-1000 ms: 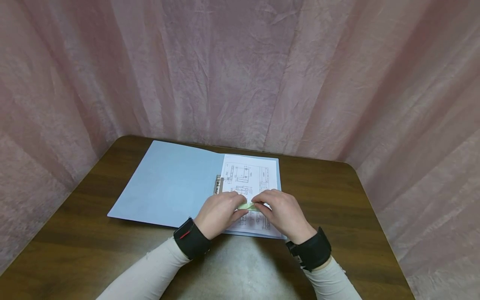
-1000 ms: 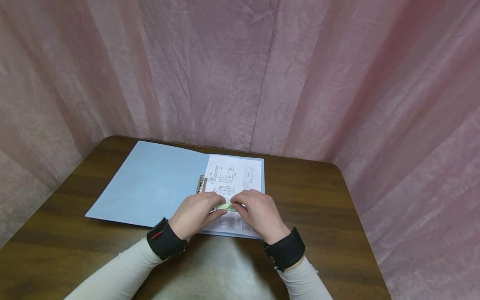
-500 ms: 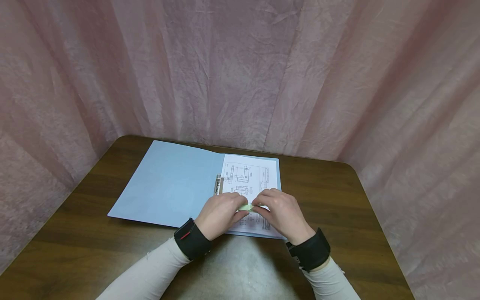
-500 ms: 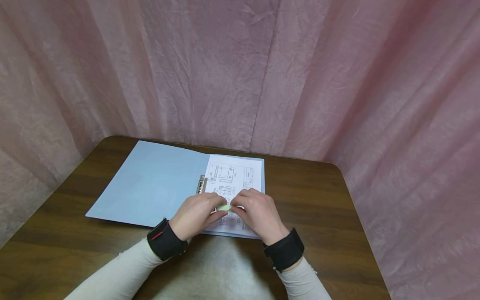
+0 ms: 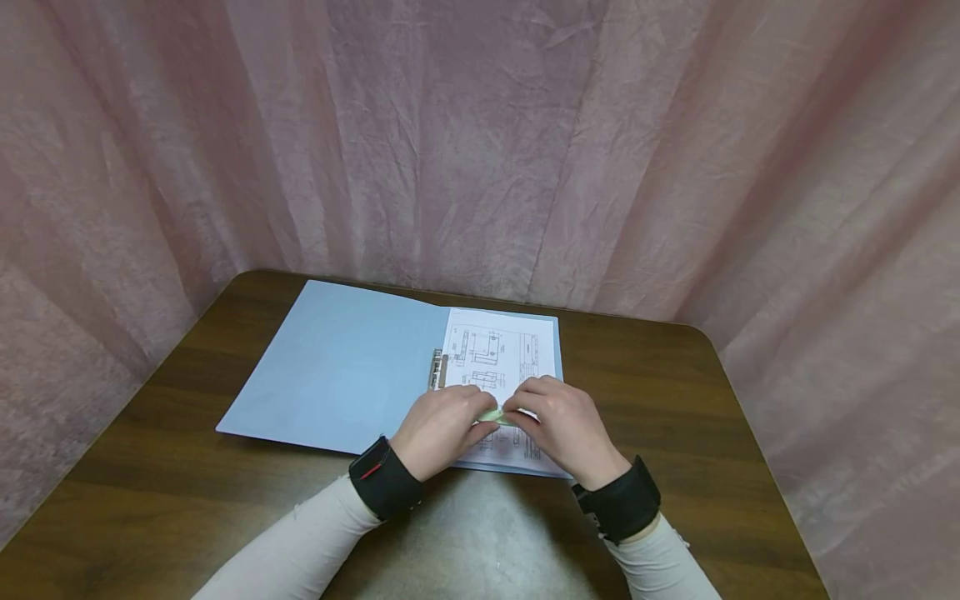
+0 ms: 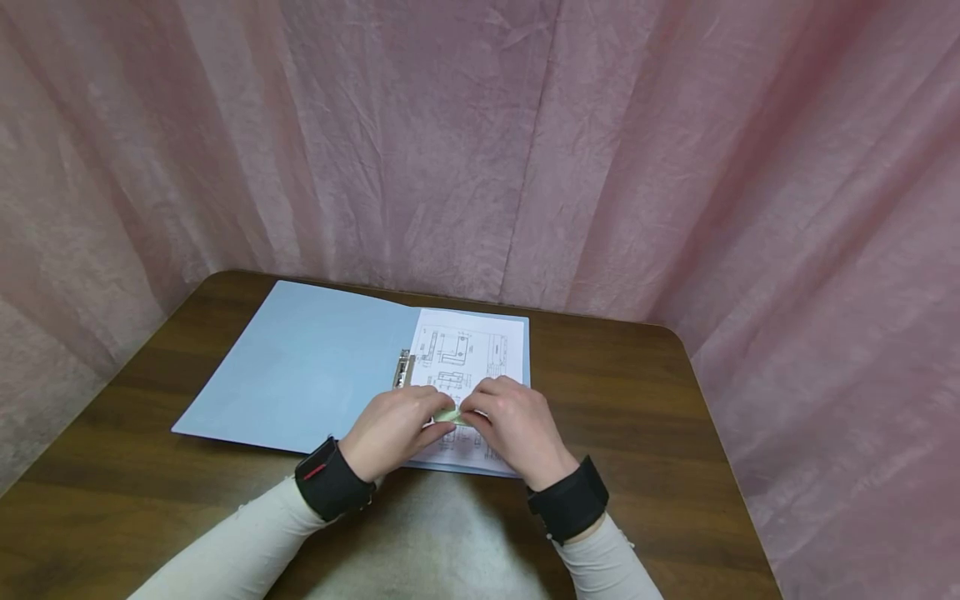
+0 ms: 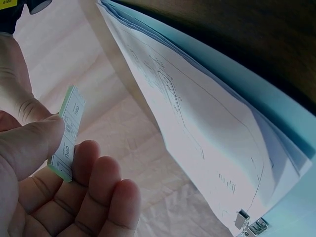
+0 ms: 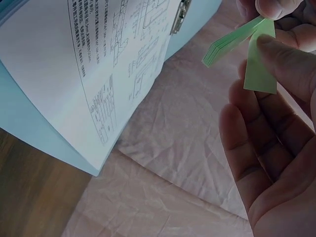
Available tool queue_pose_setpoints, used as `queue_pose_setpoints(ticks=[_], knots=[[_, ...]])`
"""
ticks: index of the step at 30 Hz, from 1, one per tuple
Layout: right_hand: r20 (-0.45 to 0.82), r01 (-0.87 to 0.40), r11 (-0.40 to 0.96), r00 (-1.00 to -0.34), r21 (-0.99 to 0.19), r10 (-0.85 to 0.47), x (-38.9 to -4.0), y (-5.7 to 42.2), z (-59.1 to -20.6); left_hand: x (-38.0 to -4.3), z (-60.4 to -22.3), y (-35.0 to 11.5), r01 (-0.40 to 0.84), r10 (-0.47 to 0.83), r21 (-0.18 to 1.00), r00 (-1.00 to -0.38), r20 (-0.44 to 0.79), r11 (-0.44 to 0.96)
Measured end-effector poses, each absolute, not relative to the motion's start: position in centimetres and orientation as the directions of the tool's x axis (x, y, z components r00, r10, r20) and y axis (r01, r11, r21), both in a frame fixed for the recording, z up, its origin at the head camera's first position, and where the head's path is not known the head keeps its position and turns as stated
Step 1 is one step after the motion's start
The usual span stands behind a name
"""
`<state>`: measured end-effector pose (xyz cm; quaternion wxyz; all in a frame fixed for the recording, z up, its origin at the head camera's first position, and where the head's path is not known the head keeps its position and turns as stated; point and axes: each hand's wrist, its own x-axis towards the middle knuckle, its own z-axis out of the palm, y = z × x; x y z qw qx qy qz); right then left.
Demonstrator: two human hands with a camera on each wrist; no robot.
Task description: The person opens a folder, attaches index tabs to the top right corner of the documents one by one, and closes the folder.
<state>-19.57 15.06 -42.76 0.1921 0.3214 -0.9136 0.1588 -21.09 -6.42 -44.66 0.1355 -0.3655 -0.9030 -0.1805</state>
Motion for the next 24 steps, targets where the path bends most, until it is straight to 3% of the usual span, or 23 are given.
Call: queue_pose_setpoints(ticks=[24], knots=[[0.49, -0.596, 0.78, -0.747, -0.191, -0.45, -19.55, 15.48, -41.95, -21.1, -44.54, -6.35, 0.694, 0.617, 0.252, -0.718, 0.323, 0.675]])
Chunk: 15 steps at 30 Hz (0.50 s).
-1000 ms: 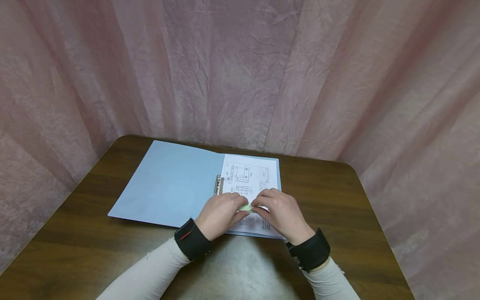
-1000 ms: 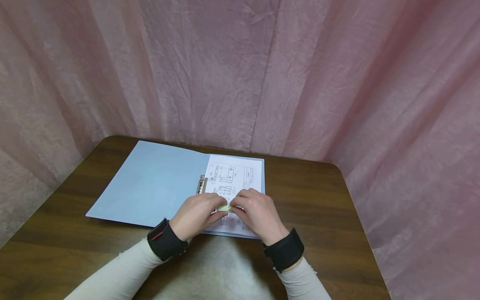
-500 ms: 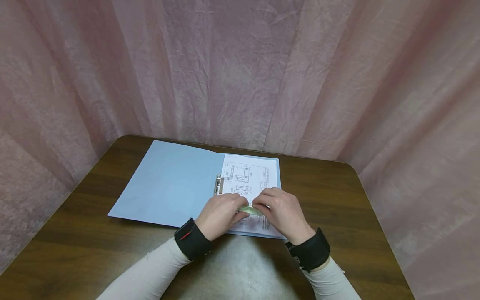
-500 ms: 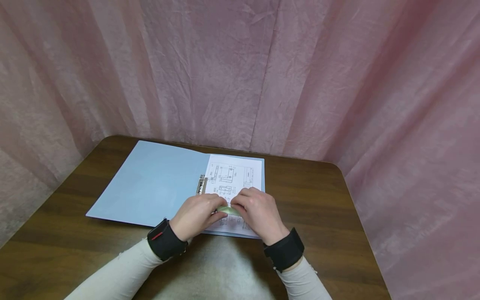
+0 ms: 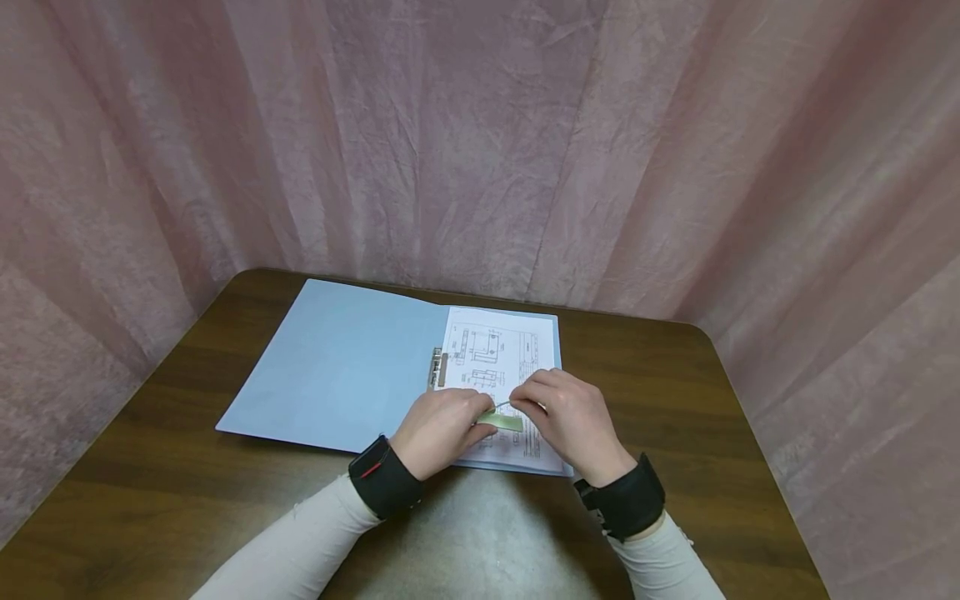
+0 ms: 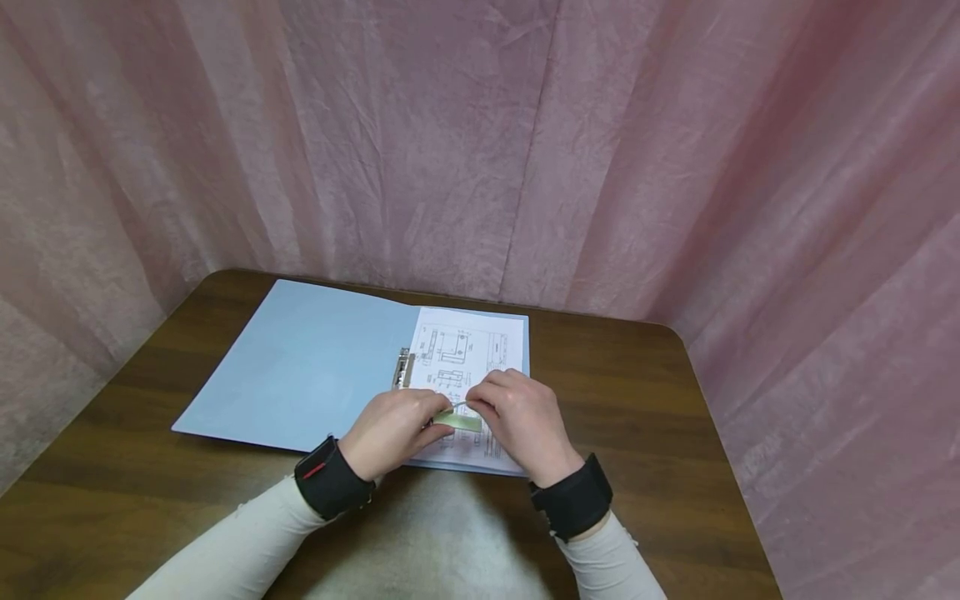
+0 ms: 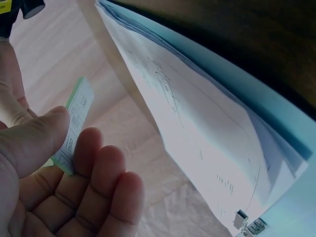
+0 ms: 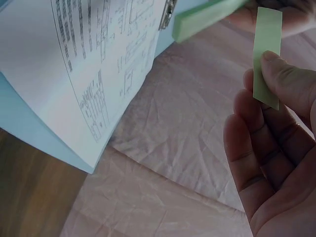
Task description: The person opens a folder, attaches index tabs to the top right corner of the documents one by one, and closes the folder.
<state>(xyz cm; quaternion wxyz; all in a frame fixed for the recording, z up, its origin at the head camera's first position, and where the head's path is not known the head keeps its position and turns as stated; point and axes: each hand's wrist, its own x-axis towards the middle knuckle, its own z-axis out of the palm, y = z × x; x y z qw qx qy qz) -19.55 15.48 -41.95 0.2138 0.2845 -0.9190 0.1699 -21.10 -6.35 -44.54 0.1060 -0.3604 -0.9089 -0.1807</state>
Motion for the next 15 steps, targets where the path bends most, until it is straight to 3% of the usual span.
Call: queue_pose_setpoints(ticks=[15], knots=[[0.495, -0.575, 0.785, -0.764, -0.23, -0.415, -19.5, 16.3, -41.2, -19.8, -45.6, -8.4, 0.653, 0.608, 0.26, -0.757, 0.239, 0.711]])
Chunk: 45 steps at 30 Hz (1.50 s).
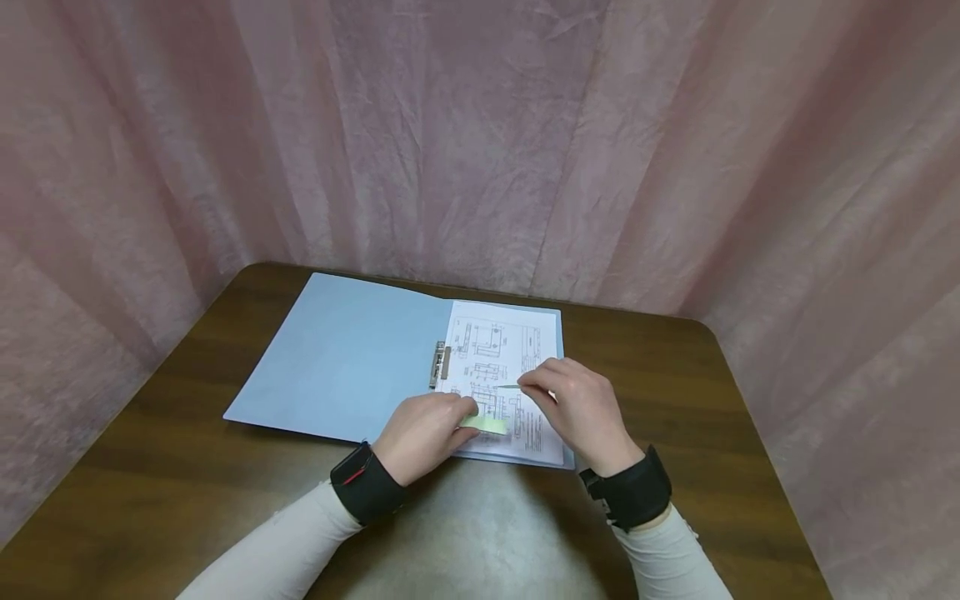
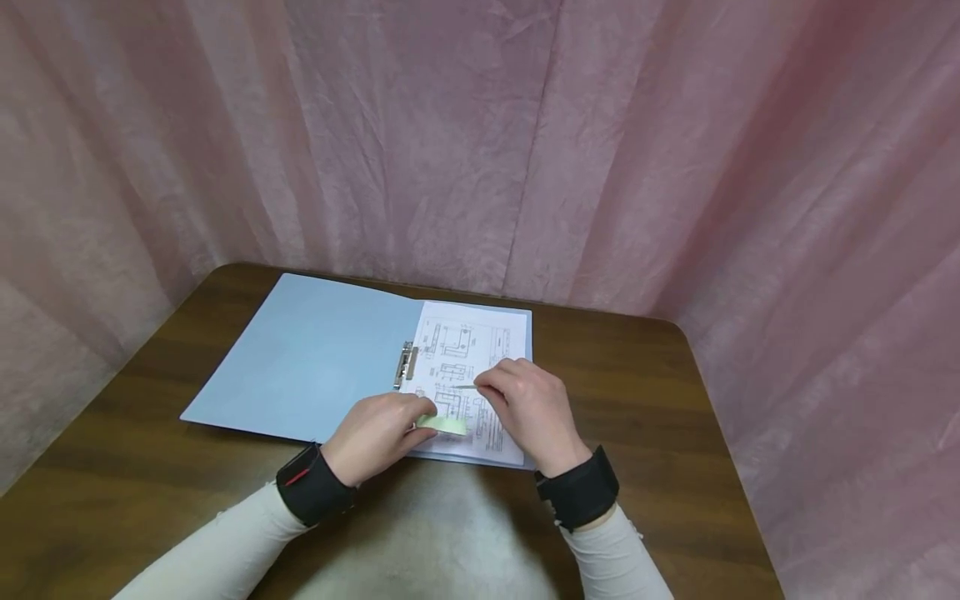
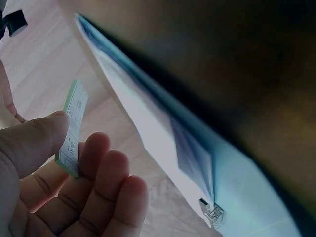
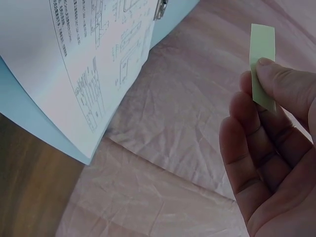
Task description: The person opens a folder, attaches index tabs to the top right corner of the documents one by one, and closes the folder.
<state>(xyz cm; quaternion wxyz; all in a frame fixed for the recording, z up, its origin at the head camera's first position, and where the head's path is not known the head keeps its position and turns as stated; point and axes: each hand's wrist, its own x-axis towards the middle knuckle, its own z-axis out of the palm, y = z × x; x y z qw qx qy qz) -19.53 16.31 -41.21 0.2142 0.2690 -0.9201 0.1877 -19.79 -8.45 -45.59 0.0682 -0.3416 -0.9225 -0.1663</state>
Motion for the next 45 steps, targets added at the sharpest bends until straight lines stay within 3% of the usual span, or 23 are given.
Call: queue_pose_setpoints(ticks=[18, 33, 45], knots=[[0.502, -0.569, 0.791, -0.763, -0.224, -0.407, -19.7, 16.3, -40.9, -17.2, -47.0, -9.3, 0.765, 0.721, 0.19, -0.644, 0.257, 0.616], [0.489, -0.564, 0.792, -0.772, -0.235, -0.405, -19.6, 16.2, -40.8, -17.3, -47.3, -9.0, 0.77, 0.754, 0.096, -0.637, 0.159, 0.63], [0.469, -0.551, 0.802, -0.786, -0.233, -0.404, -19.4, 16.1, -41.0, -18.4, -46.3, -9.0, 0.734, 0.717, 0.141, -0.679, 0.16, 0.664]])
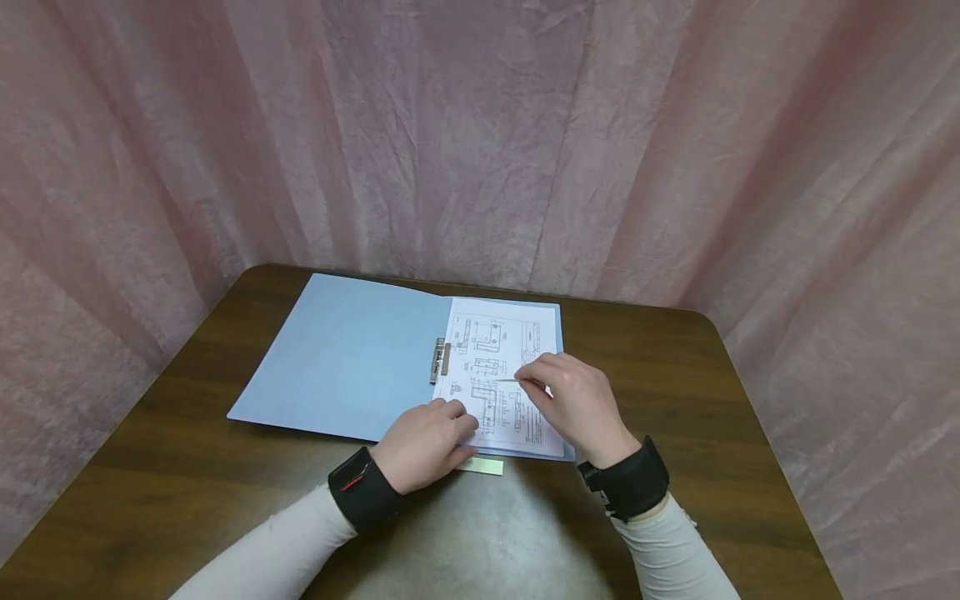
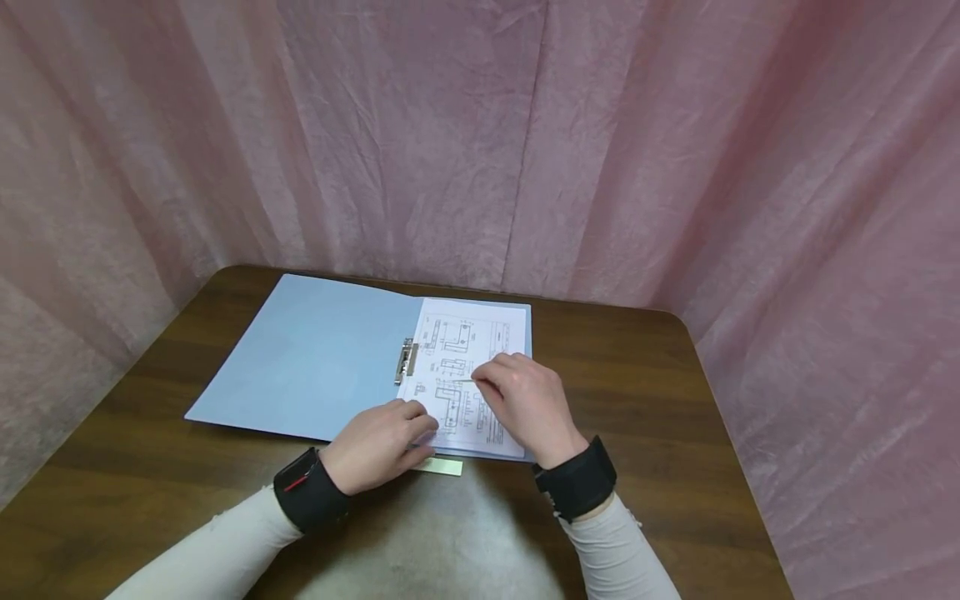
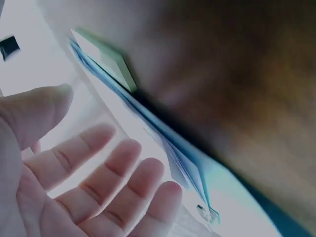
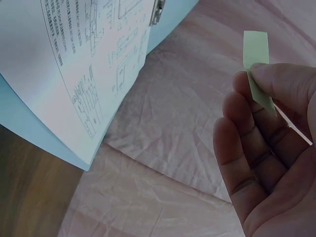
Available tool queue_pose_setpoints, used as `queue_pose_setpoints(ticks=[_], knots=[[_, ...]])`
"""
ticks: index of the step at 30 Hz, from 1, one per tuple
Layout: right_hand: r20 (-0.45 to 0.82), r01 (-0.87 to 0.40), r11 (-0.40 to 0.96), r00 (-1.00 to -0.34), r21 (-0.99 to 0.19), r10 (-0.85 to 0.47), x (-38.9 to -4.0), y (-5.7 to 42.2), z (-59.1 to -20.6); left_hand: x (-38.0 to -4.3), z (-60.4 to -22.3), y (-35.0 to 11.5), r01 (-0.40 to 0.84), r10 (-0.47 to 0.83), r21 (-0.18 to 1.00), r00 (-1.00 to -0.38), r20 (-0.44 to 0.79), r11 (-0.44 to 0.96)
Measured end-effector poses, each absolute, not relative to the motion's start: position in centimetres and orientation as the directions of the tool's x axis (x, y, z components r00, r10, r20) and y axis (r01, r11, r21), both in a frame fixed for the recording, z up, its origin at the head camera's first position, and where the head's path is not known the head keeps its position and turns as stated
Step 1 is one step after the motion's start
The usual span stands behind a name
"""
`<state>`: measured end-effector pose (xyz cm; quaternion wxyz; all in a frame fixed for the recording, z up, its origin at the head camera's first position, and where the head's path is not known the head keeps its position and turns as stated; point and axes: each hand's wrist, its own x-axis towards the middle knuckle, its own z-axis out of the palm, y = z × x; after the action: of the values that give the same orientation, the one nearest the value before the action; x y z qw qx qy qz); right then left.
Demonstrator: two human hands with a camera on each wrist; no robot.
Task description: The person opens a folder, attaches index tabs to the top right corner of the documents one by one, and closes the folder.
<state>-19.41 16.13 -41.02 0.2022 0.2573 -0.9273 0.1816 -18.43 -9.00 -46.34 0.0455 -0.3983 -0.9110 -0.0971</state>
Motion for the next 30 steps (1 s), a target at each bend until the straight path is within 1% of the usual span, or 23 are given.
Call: queue_pose_setpoints(ticks=[5, 8, 12, 19, 23, 30], knots=[[0.453, -0.538, 0.807, -0.798, -0.241, -0.397, -19.3, 16.1, -41.0, -19.7, -46.3, -9.2, 0.674, 0.658, 0.092, -0.736, 0.156, 0.733], [0.451, -0.538, 0.806, -0.8, -0.248, -0.396, -19.1, 16.1, -41.1, -20.2, -46.5, -9.3, 0.634, 0.621, 0.084, -0.771, 0.139, 0.769], [0.456, -0.543, 0.803, -0.796, -0.246, -0.398, -19.0, 16.1, -41.2, -20.5, -46.9, -9.3, 0.603, 0.593, 0.081, -0.796, 0.119, 0.793], [0.463, -0.542, 0.807, -0.793, -0.237, -0.396, -18.9, 16.2, -41.4, -20.5, -47.3, -9.2, 0.592, 0.586, 0.093, -0.805, 0.089, 0.8], [0.459, -0.533, 0.814, -0.798, -0.232, -0.391, -18.9, 16.4, -41.6, -20.7, -47.6, -9.0, 0.606, 0.602, 0.077, -0.796, 0.068, 0.792], [0.474, -0.511, 0.836, -0.797, -0.199, -0.375, -19.2, 17.7, -42.2, -21.3, -47.7, -8.6, 0.632, 0.629, 0.041, -0.774, 0.071, 0.774]])
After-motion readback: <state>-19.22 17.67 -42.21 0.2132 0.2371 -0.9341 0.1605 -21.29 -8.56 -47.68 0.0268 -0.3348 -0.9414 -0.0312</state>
